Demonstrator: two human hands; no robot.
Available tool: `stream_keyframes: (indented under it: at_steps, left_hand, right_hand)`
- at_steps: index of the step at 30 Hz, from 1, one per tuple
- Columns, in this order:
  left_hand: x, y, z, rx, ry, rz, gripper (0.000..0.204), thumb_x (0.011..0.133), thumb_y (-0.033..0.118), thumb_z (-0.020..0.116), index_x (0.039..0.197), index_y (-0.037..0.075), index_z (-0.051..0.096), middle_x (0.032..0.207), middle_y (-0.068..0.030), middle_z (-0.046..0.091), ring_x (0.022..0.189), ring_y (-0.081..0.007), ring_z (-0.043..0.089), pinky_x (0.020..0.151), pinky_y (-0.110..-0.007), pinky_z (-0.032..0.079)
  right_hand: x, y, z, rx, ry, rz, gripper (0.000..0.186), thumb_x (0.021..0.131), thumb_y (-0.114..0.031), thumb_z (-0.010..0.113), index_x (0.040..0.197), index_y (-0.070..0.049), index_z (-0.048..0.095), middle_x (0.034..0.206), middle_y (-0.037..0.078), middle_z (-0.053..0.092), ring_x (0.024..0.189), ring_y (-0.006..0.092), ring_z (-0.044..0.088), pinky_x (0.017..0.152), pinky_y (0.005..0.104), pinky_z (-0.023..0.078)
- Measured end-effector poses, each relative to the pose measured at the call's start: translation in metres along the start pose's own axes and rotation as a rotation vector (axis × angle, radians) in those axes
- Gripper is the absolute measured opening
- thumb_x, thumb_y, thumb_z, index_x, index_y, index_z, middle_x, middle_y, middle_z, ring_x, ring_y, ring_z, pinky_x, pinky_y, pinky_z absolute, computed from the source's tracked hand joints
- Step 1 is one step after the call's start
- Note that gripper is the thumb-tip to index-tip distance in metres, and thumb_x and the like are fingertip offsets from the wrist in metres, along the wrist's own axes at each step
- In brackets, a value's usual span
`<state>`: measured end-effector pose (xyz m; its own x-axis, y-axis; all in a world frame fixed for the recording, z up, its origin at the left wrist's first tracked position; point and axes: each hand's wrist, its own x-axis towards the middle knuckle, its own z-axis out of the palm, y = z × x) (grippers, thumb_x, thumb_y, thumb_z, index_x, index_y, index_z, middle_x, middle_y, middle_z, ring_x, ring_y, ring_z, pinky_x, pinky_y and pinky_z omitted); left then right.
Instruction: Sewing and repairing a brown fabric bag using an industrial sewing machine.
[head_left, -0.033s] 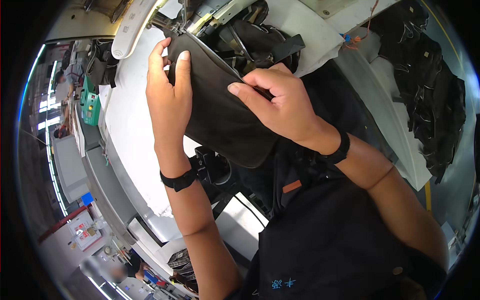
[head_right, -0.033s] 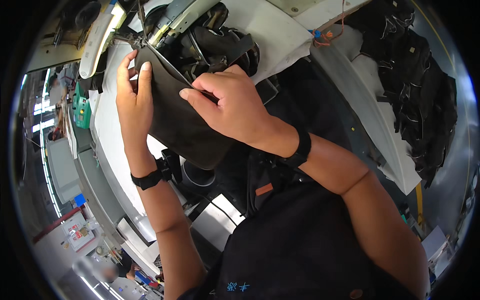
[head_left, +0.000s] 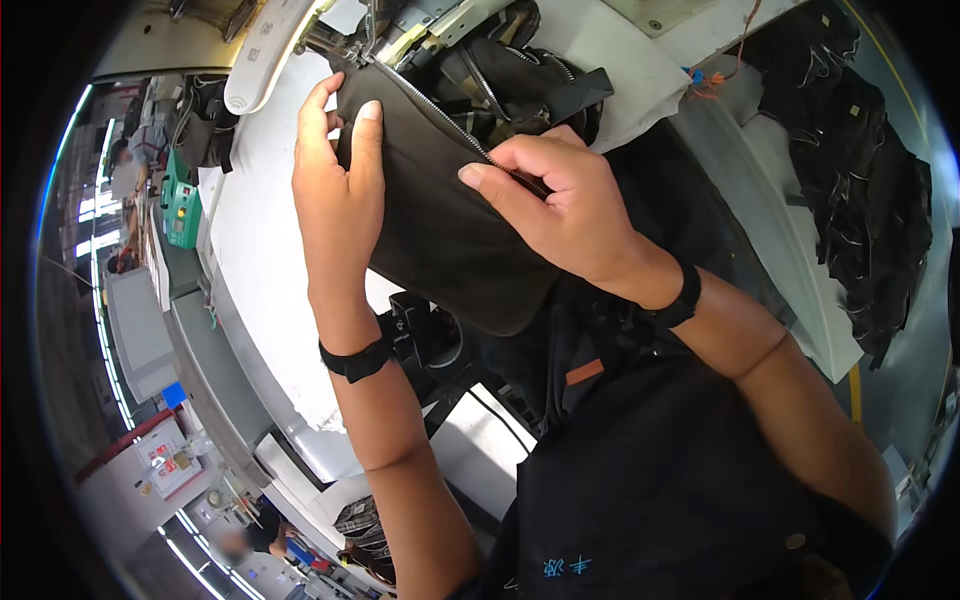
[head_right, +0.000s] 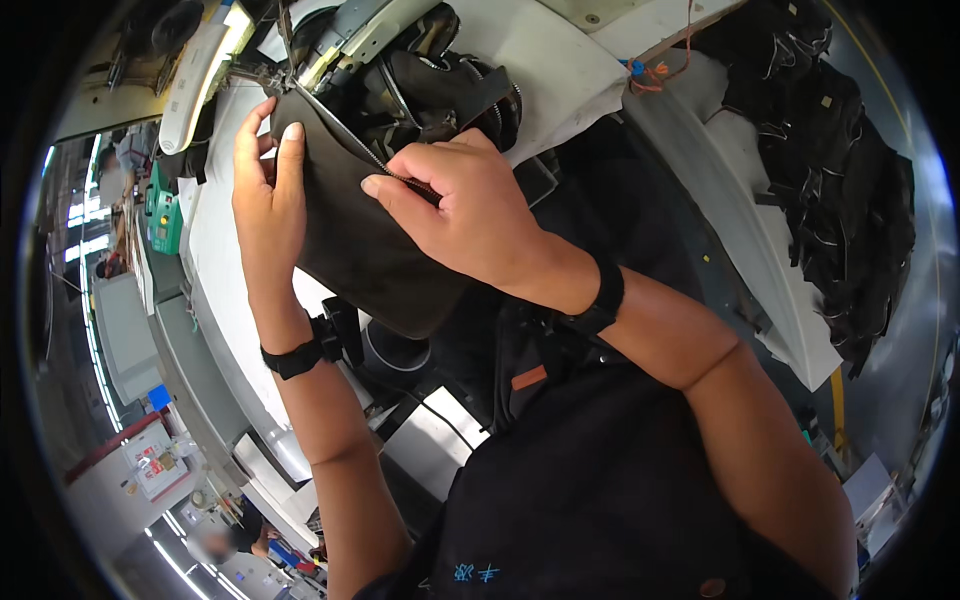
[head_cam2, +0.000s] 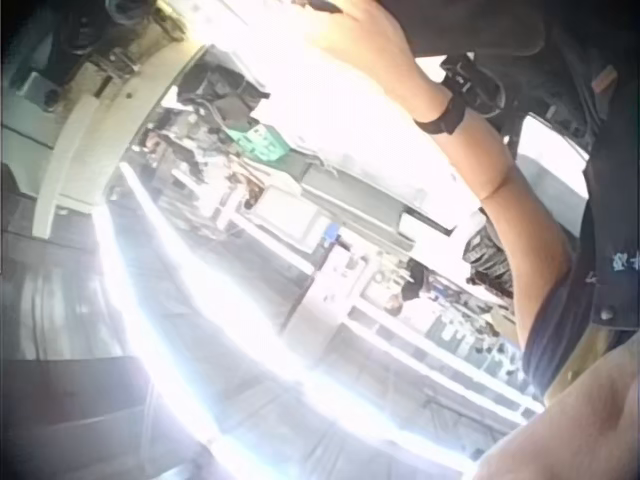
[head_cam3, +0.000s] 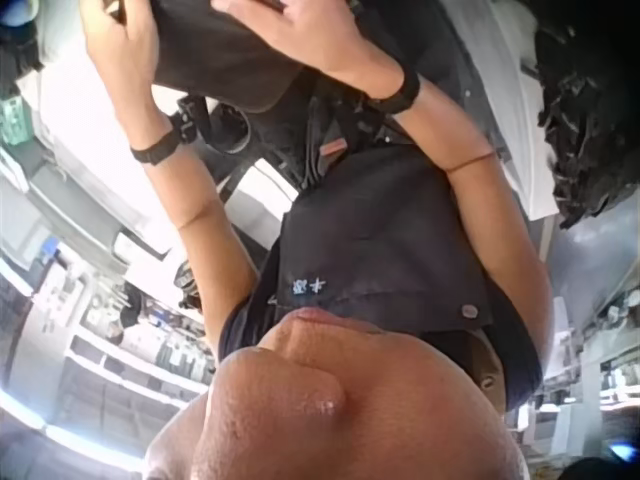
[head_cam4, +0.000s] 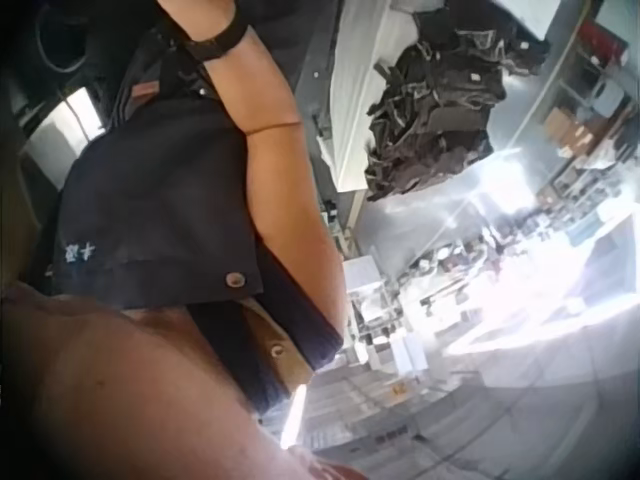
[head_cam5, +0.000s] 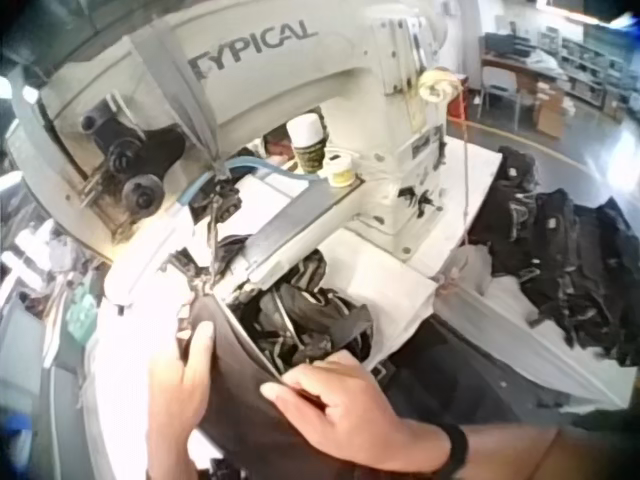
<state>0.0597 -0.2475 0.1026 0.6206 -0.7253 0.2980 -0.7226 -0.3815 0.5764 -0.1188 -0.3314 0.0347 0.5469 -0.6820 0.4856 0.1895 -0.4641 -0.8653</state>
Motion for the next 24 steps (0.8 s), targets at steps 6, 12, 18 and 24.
stream_keyframes:
  at_steps: [6,12,18,24]
  left_hand:
    - [0.0,-0.004,0.001,-0.059,0.019,0.012,0.043,0.103,0.023,0.066,0.143,0.011,0.058,0.109,-0.0085,0.064,0.082,-0.0087,0.056,0.073,-0.023,0.045]
    - [-0.001,-0.008,0.002,-0.034,0.02,-0.035,0.05,0.099,0.035,0.068,0.142,0.011,0.058,0.117,-0.0198,0.067,0.109,-0.0277,0.064,0.09,-0.036,0.05]
    - [-0.003,-0.005,0.002,0.028,0.039,-0.006,0.049,0.098,0.033,0.069,0.14,0.01,0.059,0.12,-0.0201,0.066,0.113,-0.0294,0.062,0.092,-0.038,0.05]
    - [-0.034,0.032,0.0,0.222,0.088,0.45,0.03,0.09,0.005,0.074,0.119,0.006,0.071,0.123,-0.0109,0.067,0.113,-0.0291,0.063,0.096,-0.039,0.051]
  right_hand:
    - [0.002,0.003,0.001,0.172,0.0,0.148,0.028,0.092,-0.015,0.076,0.074,0.001,0.062,0.054,0.004,0.047,0.048,0.0105,0.038,0.049,0.0294,0.032]
    - [0.002,-0.001,-0.002,0.293,-0.023,0.263,0.025,0.092,-0.016,0.077,0.081,0.003,0.067,0.059,0.002,0.054,0.057,0.0045,0.043,0.052,0.0266,0.035]
    - [0.003,0.002,-0.001,0.265,-0.04,0.236,0.023,0.091,-0.015,0.077,0.083,0.004,0.068,0.061,0.001,0.056,0.058,0.0046,0.044,0.052,0.0265,0.036]
    - [0.0,0.006,-0.006,0.216,-0.142,0.264,0.023,0.091,-0.018,0.078,0.088,0.003,0.068,0.063,0.002,0.058,0.057,0.0054,0.044,0.05,0.0269,0.035]
